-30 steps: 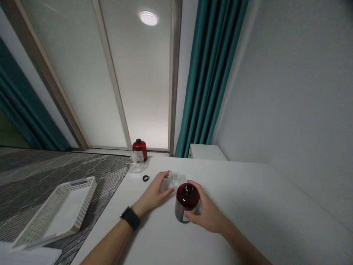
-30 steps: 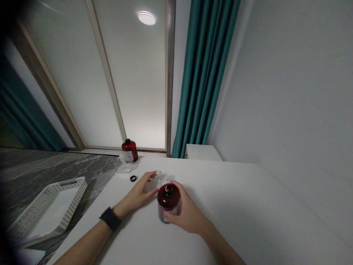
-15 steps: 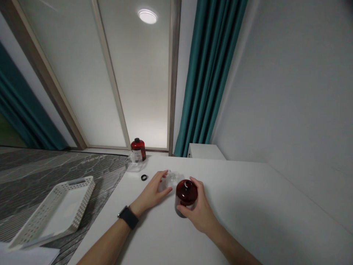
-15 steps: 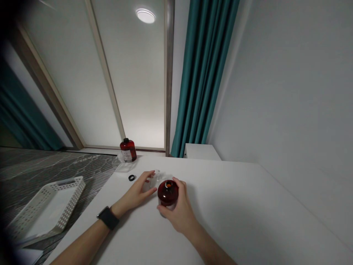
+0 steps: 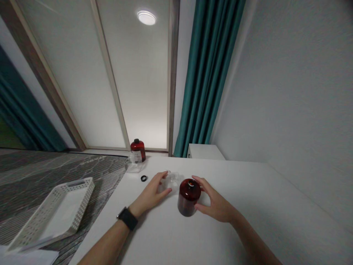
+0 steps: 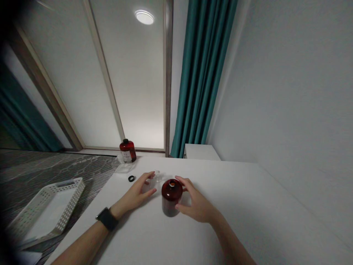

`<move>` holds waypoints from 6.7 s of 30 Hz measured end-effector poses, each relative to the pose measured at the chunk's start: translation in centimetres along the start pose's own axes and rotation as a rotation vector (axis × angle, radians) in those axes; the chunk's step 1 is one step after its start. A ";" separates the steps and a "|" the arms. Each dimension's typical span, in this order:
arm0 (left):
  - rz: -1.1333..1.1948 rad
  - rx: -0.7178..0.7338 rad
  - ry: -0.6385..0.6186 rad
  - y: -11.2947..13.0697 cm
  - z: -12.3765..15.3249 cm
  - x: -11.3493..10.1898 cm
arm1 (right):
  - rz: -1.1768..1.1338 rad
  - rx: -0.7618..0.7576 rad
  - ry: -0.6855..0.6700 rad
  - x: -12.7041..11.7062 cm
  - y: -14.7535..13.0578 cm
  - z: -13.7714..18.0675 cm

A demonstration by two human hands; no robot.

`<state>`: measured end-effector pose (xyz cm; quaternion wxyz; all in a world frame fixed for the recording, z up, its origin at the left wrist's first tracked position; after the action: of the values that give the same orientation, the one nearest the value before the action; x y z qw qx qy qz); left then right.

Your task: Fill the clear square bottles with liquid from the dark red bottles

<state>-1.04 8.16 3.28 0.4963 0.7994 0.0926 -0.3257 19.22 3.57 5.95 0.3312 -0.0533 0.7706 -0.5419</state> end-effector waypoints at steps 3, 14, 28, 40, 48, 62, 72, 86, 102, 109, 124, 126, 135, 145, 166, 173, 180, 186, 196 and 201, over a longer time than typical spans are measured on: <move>-0.001 0.004 -0.011 0.0 0.0 0.1 | -0.054 0.101 0.118 0.4 1.7 0.0; 0.010 -0.006 -0.018 0.5 -0.1 -0.1 | -0.124 0.109 0.156 1.3 1.6 -0.7; -0.051 -0.024 -0.003 -0.4 -0.2 0.8 | -0.332 0.031 0.291 2.3 3.0 -0.8; 0.091 -0.079 0.010 0.0 0.0 1.0 | -0.188 -0.026 0.446 -0.1 2.9 -0.1; 0.150 0.007 -0.114 1.4 0.8 1.5 | -0.031 0.022 0.472 -1.6 3.6 0.4; 0.247 -0.098 -0.131 1.5 0.8 3.8 | -0.199 -0.033 0.445 0.8 3.5 -0.7; 0.165 -0.066 -0.125 2.4 0.7 2.9 | -0.047 0.031 0.462 0.2 2.9 -0.5; -0.072 0.129 -0.087 4.9 1.1 -0.9 | 0.237 0.112 0.246 -0.6 1.4 0.1; -0.142 0.123 -0.044 5.9 1.2 -1.6 | 0.258 0.132 0.209 0.4 1.4 -0.3; -0.204 0.130 -0.081 5.8 1.2 -1.4 | 0.314 0.085 0.214 0.2 0.8 0.2; -0.279 0.126 -0.109 6.5 1.5 -0.4 | 0.452 0.029 0.089 -0.1 -1.2 -0.7; -0.262 0.106 -0.116 6.5 1.4 -0.3 | 0.471 0.027 0.092 -0.3 -1.4 -0.8; -0.220 0.110 -0.109 6.7 1.5 0.0 | 0.589 0.022 0.072 -0.4 -1.3 -0.4; -0.142 0.070 -0.108 6.6 1.5 0.3 | 0.698 -0.014 0.036 -0.2 -2.8 -0.7; 0.051 -0.014 -0.097 6.2 1.5 0.5 | 0.792 0.000 -0.039 -0.5 -3.5 -1.4; 0.112 -0.050 -0.097 6.0 1.5 0.7 | 0.818 0.008 -0.087 -0.7 -4.0 -1.9; 0.137 -0.067 -0.081 6.0 1.5 0.5 | 0.842 0.050 -0.141 -0.6 -4.6 -2.4; 0.151 -0.048 -0.069 5.7 1.5 0.7 | 0.869 0.098 -0.200 -0.6 -4.9 -2.5; 0.186 -0.042 -0.051 6.0 1.5 0.6 | 0.876 0.103 -0.254 -0.8 -5.7 -3.1; 0.199 -0.041 -0.044 5.9 1.5 0.7 | 0.878 0.117 -0.270 -0.9 -5.9 -3.2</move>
<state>1.64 3.91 6.72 0.5445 0.7870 0.0086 -0.2901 16.48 4.15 12.09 0.6290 0.2267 0.6385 -0.3811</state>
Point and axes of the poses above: each hand's wrist, its own z-axis away from the middle knuckle, its own x-axis out of the palm, y = z × x, the point moved 10 cm from there along -z, towards the middle knuckle, and after that the axes turned 6 degrees about -y, right-handed, at the moved point
